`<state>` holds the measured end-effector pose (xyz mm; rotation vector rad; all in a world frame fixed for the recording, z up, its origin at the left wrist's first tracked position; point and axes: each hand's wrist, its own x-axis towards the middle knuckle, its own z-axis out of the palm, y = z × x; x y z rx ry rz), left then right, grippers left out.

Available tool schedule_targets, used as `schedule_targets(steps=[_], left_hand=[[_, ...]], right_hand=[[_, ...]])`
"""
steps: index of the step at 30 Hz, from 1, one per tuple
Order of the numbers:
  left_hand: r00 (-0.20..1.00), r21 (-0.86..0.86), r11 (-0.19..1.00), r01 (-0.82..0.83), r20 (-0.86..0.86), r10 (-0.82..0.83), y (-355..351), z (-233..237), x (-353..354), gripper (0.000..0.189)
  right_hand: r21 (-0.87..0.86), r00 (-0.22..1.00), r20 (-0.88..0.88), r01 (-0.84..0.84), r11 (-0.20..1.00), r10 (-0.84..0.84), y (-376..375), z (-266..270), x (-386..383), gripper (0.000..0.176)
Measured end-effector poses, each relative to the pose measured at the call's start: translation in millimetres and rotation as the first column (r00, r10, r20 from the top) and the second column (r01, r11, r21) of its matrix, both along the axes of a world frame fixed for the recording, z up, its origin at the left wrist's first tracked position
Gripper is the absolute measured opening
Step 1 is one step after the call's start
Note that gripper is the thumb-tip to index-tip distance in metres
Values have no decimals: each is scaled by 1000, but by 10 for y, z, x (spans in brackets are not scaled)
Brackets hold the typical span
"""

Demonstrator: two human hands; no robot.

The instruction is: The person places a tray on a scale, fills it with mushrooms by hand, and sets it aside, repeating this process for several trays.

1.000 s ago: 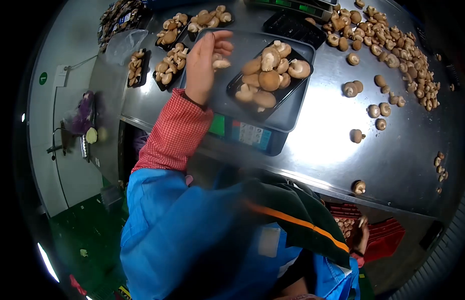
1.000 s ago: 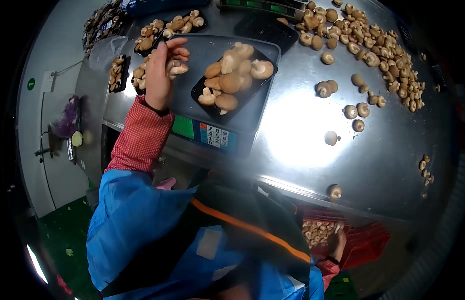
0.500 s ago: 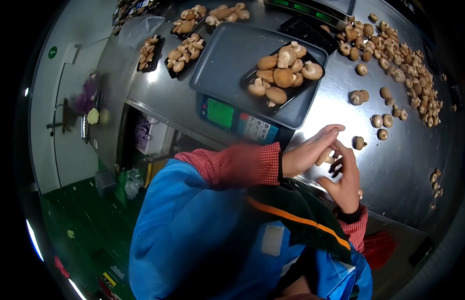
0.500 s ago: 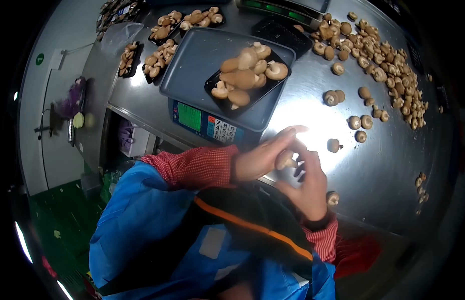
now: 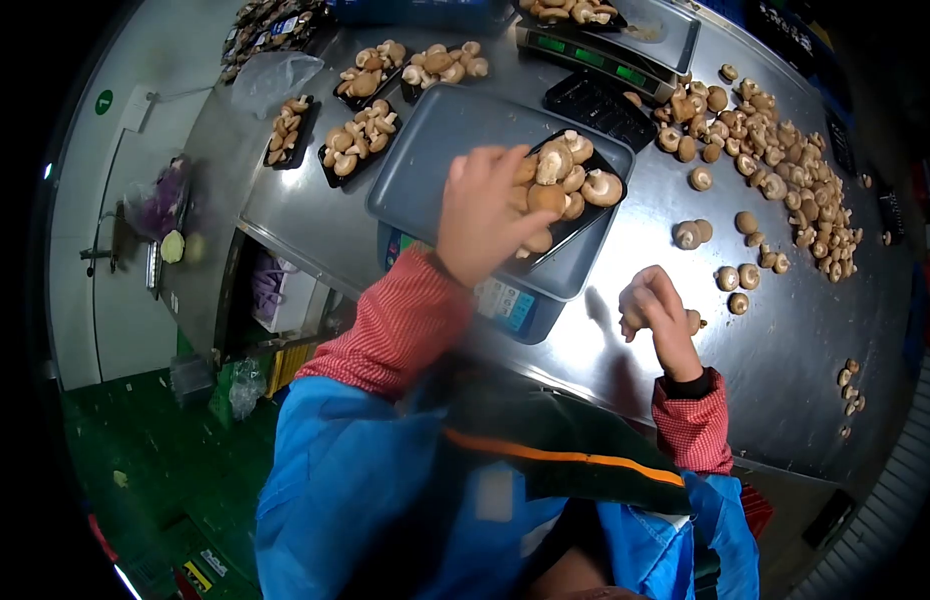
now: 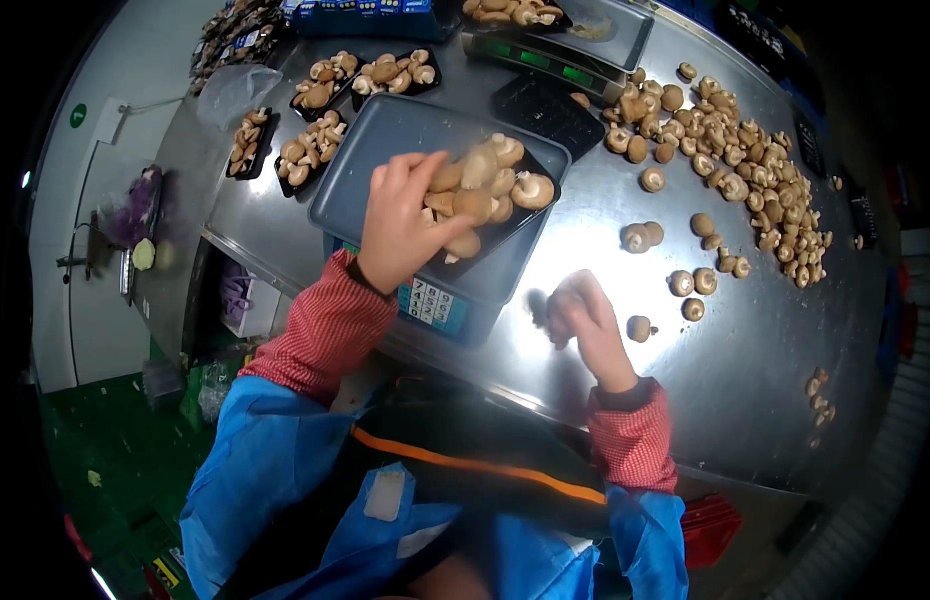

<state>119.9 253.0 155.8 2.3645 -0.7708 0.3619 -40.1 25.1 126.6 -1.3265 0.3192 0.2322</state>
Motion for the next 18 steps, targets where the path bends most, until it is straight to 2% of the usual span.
schedule_targets(steps=[1, 2, 4, 7, 8, 9, 10, 12, 13, 16, 17, 18], left_hand=[[1000, 65, 998, -5, 26, 3, -82, 32, 35, 65], [999, 85, 996, -29, 31, 26, -161, -10, 95, 64], [996, 125, 989, -81, 43, 76, -289, -97, 226, 61], [992, 167, 986, -2, -126, 24, -367, -27, 311, 58], [997, 134, 991, 17, -83, -5, -378, 37, 291, 58], [999, 103, 994, 39, -39, -35, -387, 136, 222, 57], [998, 73, 995, 66, 4, -66, -394, 185, 142, 57], [959, 25, 959, 281, 30, -282, -455, 109, -109, 58], [925, 3, 926, 378, 46, -378, -489, 61, -263, 59], [857, -169, 874, 455, -186, -481, -604, -78, -770, 55], [883, -190, 898, 396, -190, -430, -541, -80, -831, 53], [906, -210, 918, 336, -197, -376, -412, -73, -870, 51]], right_hand=[[-5, 1000, 22, -5, 1000, 5, 53, -43, 44, 11], [-30, 1000, -3, -1, 1000, 1, 111, -15, 82, 12], [-25, 999, 54, -3, 1000, 4, 171, -69, 114, 12], [-28, 1000, 7, 0, 1000, 1, 157, -62, 58, 10], [-39, 1000, -3, -2, 999, 2, 116, -93, 34, 9], [75, 999, 27, -34, 997, 32, 9, -203, 2, 17], [134, 999, 36, 3, 991, -8, -9, -154, 20, 22], [254, 996, 36, 74, 964, -86, -23, 22, 28, 33], [286, 997, 65, 27, 958, -47, -28, 68, 30, 51], [204, 989, 82, -139, 969, 125, -40, -148, 20, 57], [139, 980, 182, -107, 984, 81, 10, -278, 6, 50], [129, 992, 101, -91, 987, 79, -31, -274, -2, 45]])
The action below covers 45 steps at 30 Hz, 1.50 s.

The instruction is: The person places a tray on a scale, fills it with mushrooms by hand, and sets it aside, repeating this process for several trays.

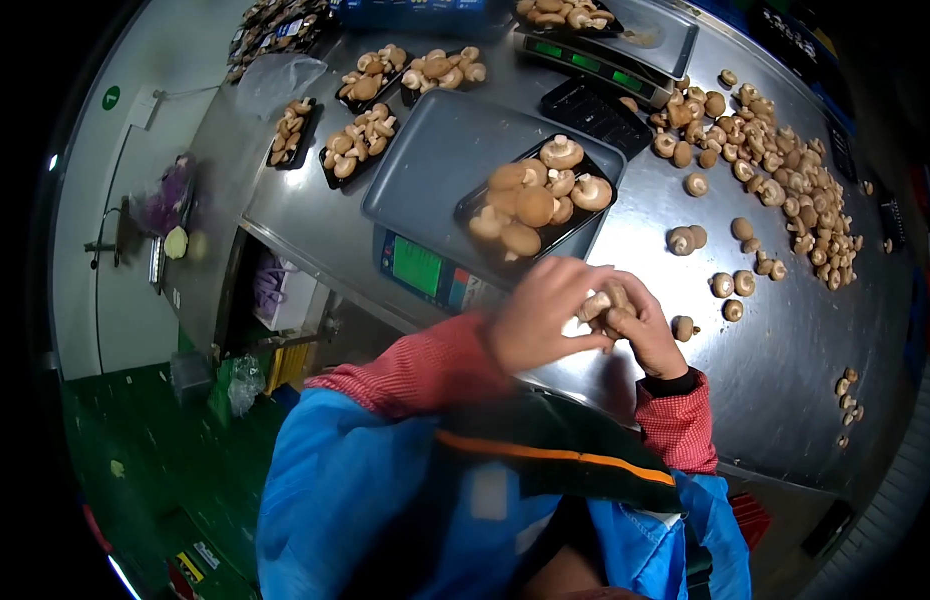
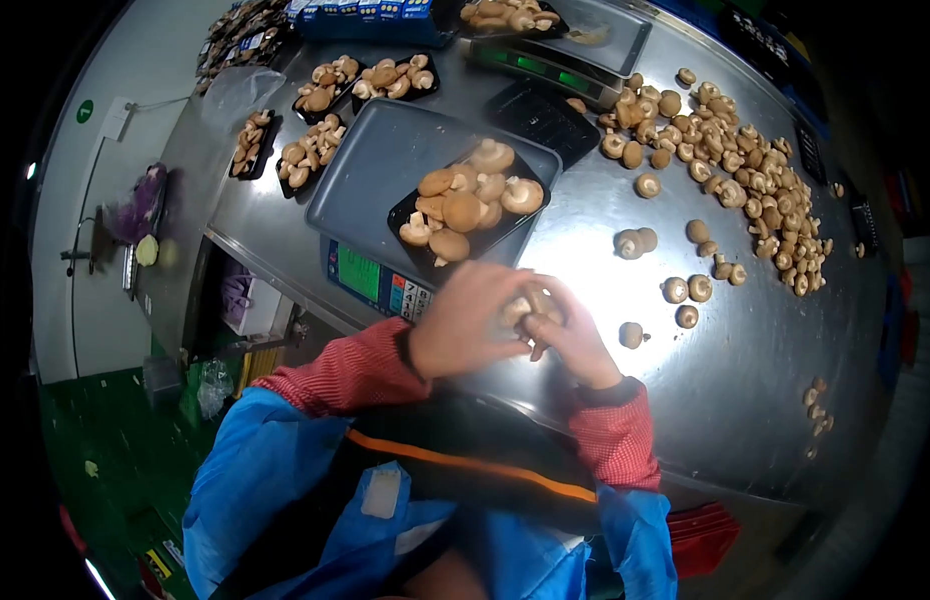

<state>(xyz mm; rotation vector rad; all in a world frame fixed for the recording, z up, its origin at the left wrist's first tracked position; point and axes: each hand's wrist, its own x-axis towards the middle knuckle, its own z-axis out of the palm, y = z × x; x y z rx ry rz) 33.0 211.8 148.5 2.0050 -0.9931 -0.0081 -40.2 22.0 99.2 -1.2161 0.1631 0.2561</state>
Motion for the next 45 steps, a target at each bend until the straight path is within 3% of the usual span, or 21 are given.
schedule_targets(steps=[2, 3, 4, 6, 8, 9, 13, 17, 20, 22, 23, 24, 27, 28, 30, 34, 35, 39, 42, 43, 45], left_hand=[[989, 37, 989, -145, 0, 145, 346, -54, 17, 42], [975, 86, 971, -224, 24, 223, 545, -132, 96, 36], [954, 179, 937, -298, 53, 294, 706, -151, 164, 32], [899, 351, 829, -436, 128, 419, 932, -182, 261, 27], [898, 362, 823, -437, 226, 377, 918, -267, 307, 25], [892, 363, 820, -442, 277, 357, 886, -289, 309, 25], [870, 373, 786, -493, 190, 455, 703, -302, 313, 29], [826, 340, 756, -559, 149, 544, 758, -409, 559, 28], [806, 397, 746, -535, -26, 592, 840, -406, 810, 27], [811, 443, 763, -471, -123, 572, 879, -380, 878, 26], [831, 462, 768, -443, -111, 546, 873, -353, 882, 23], [821, 417, 800, -431, -186, 539, 890, -383, 906, 23], [791, 289, 869, -401, -369, 488, 951, -559, 1038, 25], [709, 185, 884, -430, -537, 457, 933, -540, 1068, 26], [497, -2, 857, -516, -815, 298, 917, -503, 1097, 29], [362, -45, 875, -482, -920, 152, 1019, -353, 1218, 32], [347, -68, 872, -485, -930, 121, 1038, -326, 1241, 31], [348, -96, 873, -478, -933, 88, 1111, -242, 1447, 28], [349, -180, 814, -553, -937, 29, 1068, -199, 1781, 27], [371, -219, 799, -561, -929, 6, 1062, -193, 1939, 27], [447, -300, 766, -569, -894, -18, 1017, -201, 2312, 28]], right_hand=[[-33, 986, -164, 5, 999, -11, -107, 17, -29, 37], [-135, 985, -122, 109, 985, -125, -100, 16, -39, 28], [-280, 987, -95, 99, 955, -131, -198, -163, -65, 30], [-769, 983, -119, -2, 639, -140, -346, -435, -95, 31], [-921, 998, 35, 51, 386, -49, -364, -701, -119, 33], [-964, 994, 107, 99, 246, 17, -355, -763, -100, 34], [-988, 988, -137, -141, 58, 70, -265, -698, 55, 44], [-982, 989, -117, -102, -161, 89, -278, -358, 275, 49], [-915, 908, 382, 398, -63, 174, -397, -242, 634, 26], [-935, 945, 328, 322, 148, 14, -398, -63, 945, 18], [-851, 875, 485, 468, 238, 12, -485, -240, 1144, 16], [-834, 884, 465, 454, 313, -43, -538, -273, 1338, 16], [-805, 903, 419, 417, 422, -94, -718, -526, 1941, 17], [-792, 901, 427, 415, 448, -79, -760, -583, 2135, 18], [-832, 923, 386, 352, 430, -8, -756, -684, 2447, 22], [-925, 976, 132, 58, 377, 173, -656, -895, 2900, 32], [-942, 976, 53, -21, 334, 212, -632, -963, 2978, 35], [-966, 954, 112, 39, 254, 277, -536, -1028, 3049, 29], [-939, 920, 264, 177, 293, 288, -571, -1121, 3023, 20], [-915, 923, 286, 183, 360, 257, -549, -1104, 2995, 19], [-929, 944, 211, 112, 353, 255, -538, -997, 2954, 19]])
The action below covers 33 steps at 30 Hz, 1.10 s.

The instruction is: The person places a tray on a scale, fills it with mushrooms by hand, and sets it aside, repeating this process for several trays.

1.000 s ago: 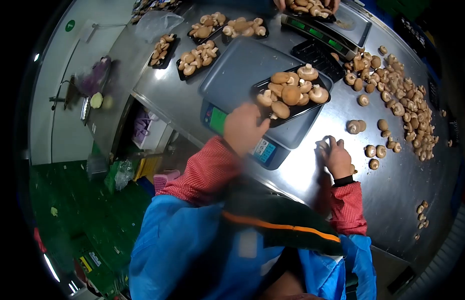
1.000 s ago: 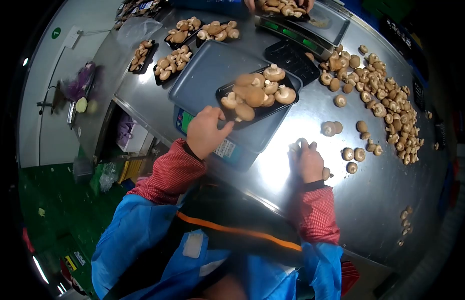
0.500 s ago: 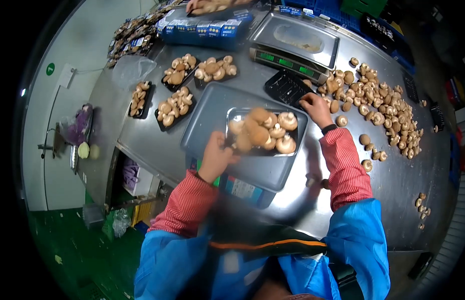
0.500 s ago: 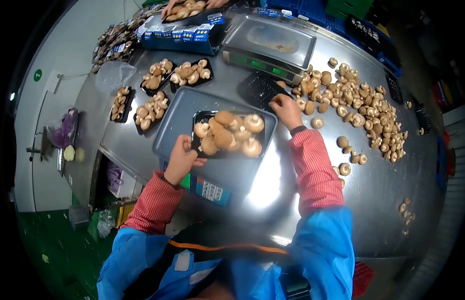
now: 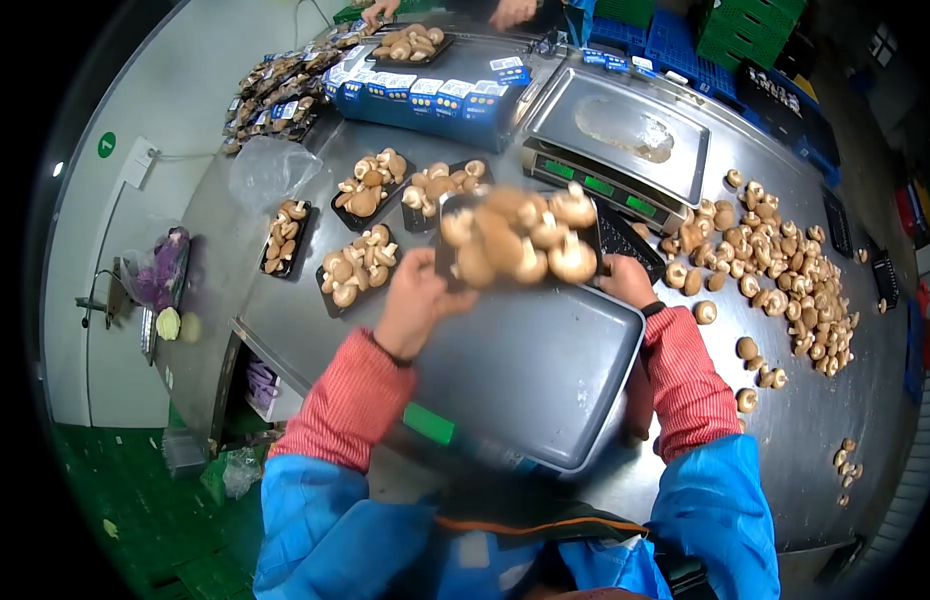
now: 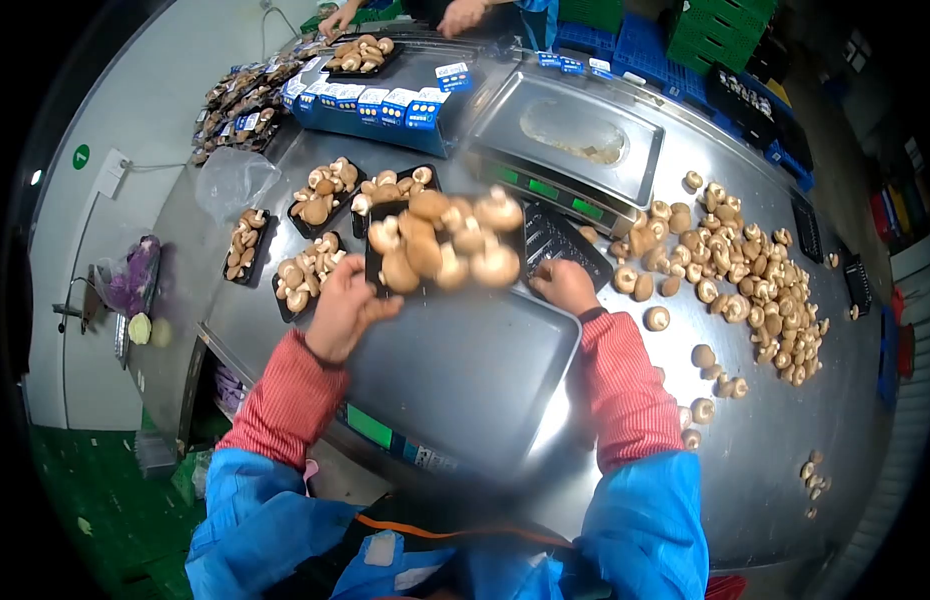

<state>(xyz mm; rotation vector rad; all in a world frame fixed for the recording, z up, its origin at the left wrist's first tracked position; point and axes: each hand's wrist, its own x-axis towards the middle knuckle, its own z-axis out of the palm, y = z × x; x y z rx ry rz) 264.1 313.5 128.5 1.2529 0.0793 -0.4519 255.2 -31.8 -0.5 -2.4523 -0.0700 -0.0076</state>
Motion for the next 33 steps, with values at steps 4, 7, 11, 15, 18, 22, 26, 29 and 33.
schedule_targets(steps=[4, 7, 11, 15, 18, 22, 26, 29, 33], left_hand=[[984, -95, 991, -96, 141, 109, -169, -153, 839, 33], [965, -54, 973, -225, 124, 230, -388, -110, 1390, 31], [951, -105, 951, -290, 82, 299, -548, -163, 1920, 43], [939, -117, 939, -323, 82, 333, -670, -178, 2132, 48], [938, -110, 938, -328, 83, 338, -734, -154, 2155, 43], [933, -113, 933, -343, 78, 352, -810, -106, 2140, 35], [920, -121, 921, -371, 86, 382, -824, -98, 2236, 36], [903, -139, 903, -407, 88, 420, -792, -118, 2372, 37], [872, -180, 869, -461, 88, 481, -725, -165, 2599, 47]], right_hand=[[-29, 1000, 20, -22, 999, 23, 8, 7, -16, 15], [-10, 998, 57, -32, 999, 33, 13, 19, -19, 13], [41, 999, 36, 25, 999, -27, 32, 22, -27, 13], [54, 998, -4, 66, 996, -66, 43, 32, -32, 14], [63, 997, -31, 77, 995, -75, 42, 15, -30, 14], [75, 997, -34, 71, 995, -69, 55, 74, -36, 14], [88, 995, -50, 95, 992, -90, 56, 66, -39, 15], [96, 994, -53, 98, 990, -94, 53, 55, -46, 15], [107, 994, -42, 101, 989, -97, 35, 1, -39, 15]])
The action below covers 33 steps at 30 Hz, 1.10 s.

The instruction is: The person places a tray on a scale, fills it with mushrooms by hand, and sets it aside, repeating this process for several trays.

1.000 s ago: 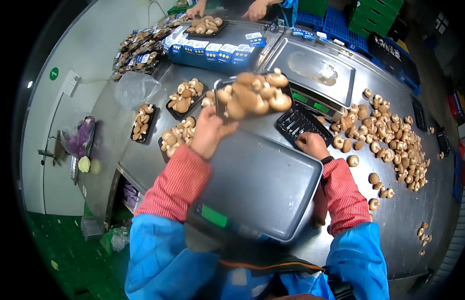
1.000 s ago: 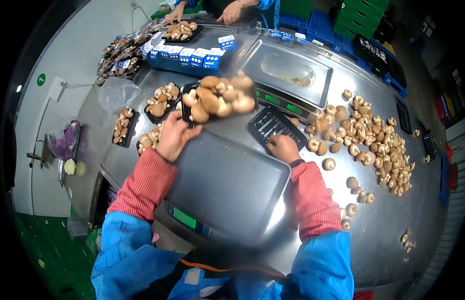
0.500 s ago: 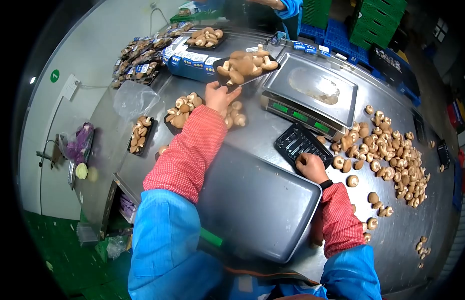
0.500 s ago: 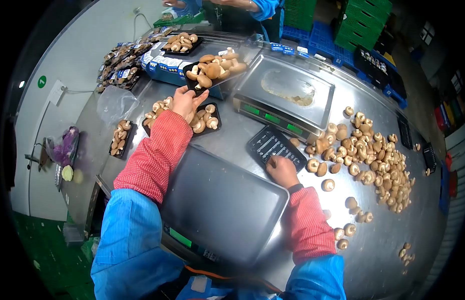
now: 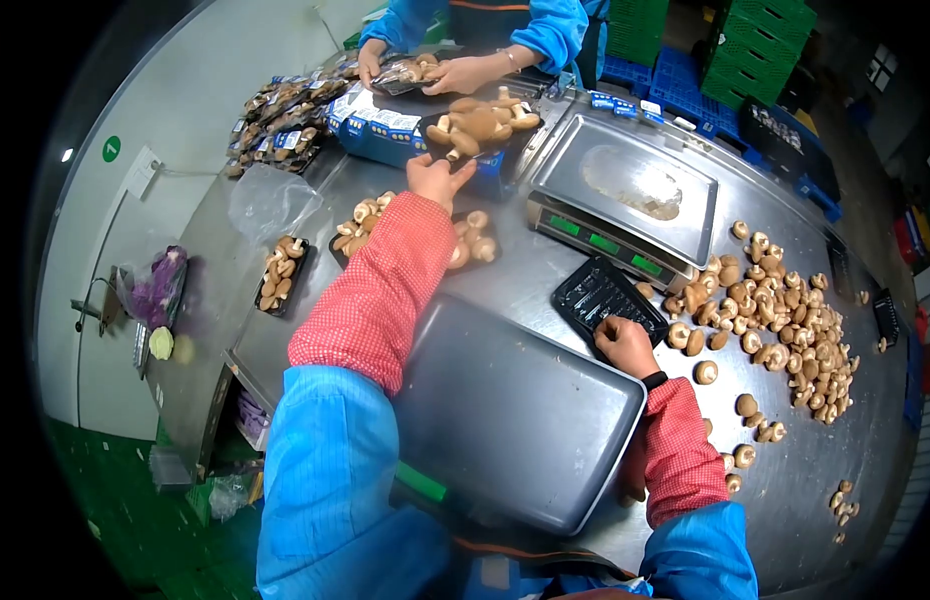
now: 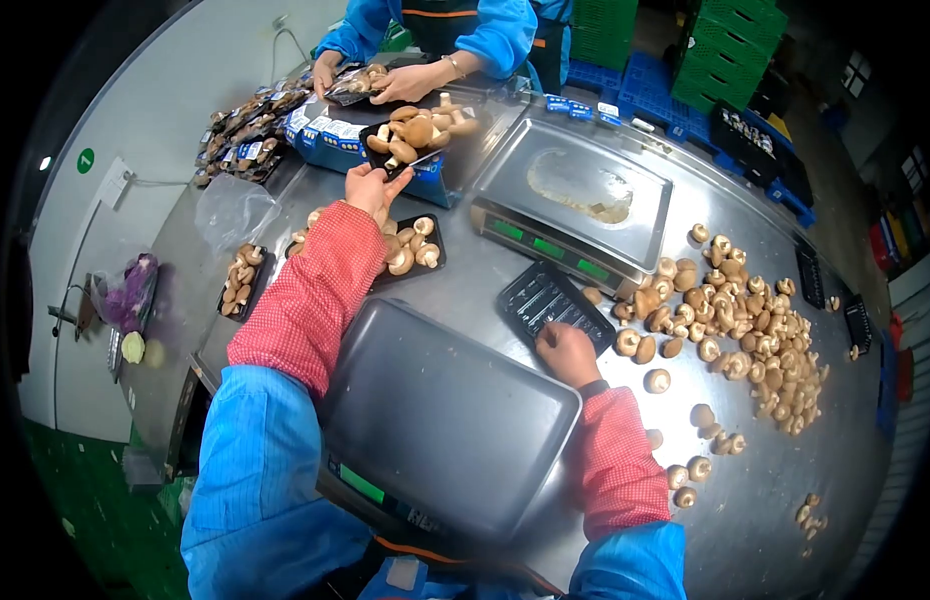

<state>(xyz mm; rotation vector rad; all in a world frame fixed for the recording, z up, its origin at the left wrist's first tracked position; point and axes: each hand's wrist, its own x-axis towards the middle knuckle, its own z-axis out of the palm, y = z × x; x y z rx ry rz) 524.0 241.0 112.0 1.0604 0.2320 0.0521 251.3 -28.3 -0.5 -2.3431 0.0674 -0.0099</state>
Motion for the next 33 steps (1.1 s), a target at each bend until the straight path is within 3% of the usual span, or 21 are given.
schedule_targets(steps=[6, 7, 10, 11, 12, 14, 16, 18, 20, 22, 23, 24, 26, 28, 29, 30, 31, 32, 33], left_hand=[[999, -66, 997, -27, 18, 28, 55, -41, 206, 58], [990, -178, 975, 131, 80, -119, 171, -141, 329, 66], [993, -141, 983, 115, 24, -112, 97, -192, 193, 68], [990, -99, 987, 129, -45, -134, 44, -142, 36, 81], [981, -66, 981, 182, -51, -186, 12, -168, -123, 88], [937, 34, 942, 335, -113, -330, -84, -164, -533, 78], [837, 75, 839, 540, -153, -525, -165, -126, -947, 60], [686, 43, 688, 725, -136, -715, -301, 10, -1412, 63], [544, -17, 551, 835, -136, -828, -512, 290, -1979, 63], [413, -27, 421, 907, -137, -900, -748, 420, -2344, 60], [361, -8, 365, 931, -122, -924, -875, 423, -2449, 64], [411, 93, 400, 912, -180, -894, -1022, 407, -2564, 60], [398, 159, 367, 917, -281, -873, -1234, 275, -2690, 58], [341, 205, 284, 937, -356, -870, -1433, 170, -2880, 51], [271, 236, 197, 952, -344, -899, -1534, 133, -3013, 49], [200, 267, 111, 957, -335, -921, -1641, 88, -3152, 48], [140, 309, 22, 951, -365, -921, -1776, 15, -3289, 45], [71, 352, -22, 936, -249, -966, -1935, -167, -3398, 42], [15, 351, -86, 932, -275, -961, -2109, -174, -3537, 41]], right_hand=[[-1, 1000, 1, 1, 1000, -1, 6, 4, 4, 14], [-7, 1000, 10, -11, 1000, 11, 0, -5, 7, 14], [-29, 998, 30, -52, 998, 53, 0, 28, 8, 14], [-81, 993, 86, -79, 994, 86, -20, -32, 22, 14], [-125, 985, 140, -82, 989, 100, -25, 33, 5, 14], [-150, 965, 260, 6, 989, 34, -55, 161, -60, 14], [-151, 925, 370, 155, 976, -89, -61, 553, -190, 14], [-89, 855, 495, 228, 970, -155, -90, 902, -411, 10], [-142, 749, 657, 242, 960, -91, -52, 1109, -672, 10], [-268, 737, 673, 171, 948, 57, 52, 1164, -1022, 13], [-371, 749, 648, 154, 916, 137, 101, 1156, -1186, 17], [-427, 783, 603, 159, 890, 150, 142, 1117, -1355, 22], [-347, 817, 575, 202, 916, 38, 87, 1284, -1705, 29], [-280, 795, 559, 448, 849, -235, -108, 1408, -2044, 41], [-275, 770, 551, 531, 801, -321, -262, 1410, -2232, 66], [-305, 756, 494, 613, 729, -429, -364, 1507, -2378, 71], [-217, 783, 352, 601, 769, -513, -493, 1436, -2519, 69], [-121, 798, 199, 597, 793, -570, -641, 1339, -2666, 68], [152, 837, -55, 547, 823, -545, -821, 1301, -2818, 60]])
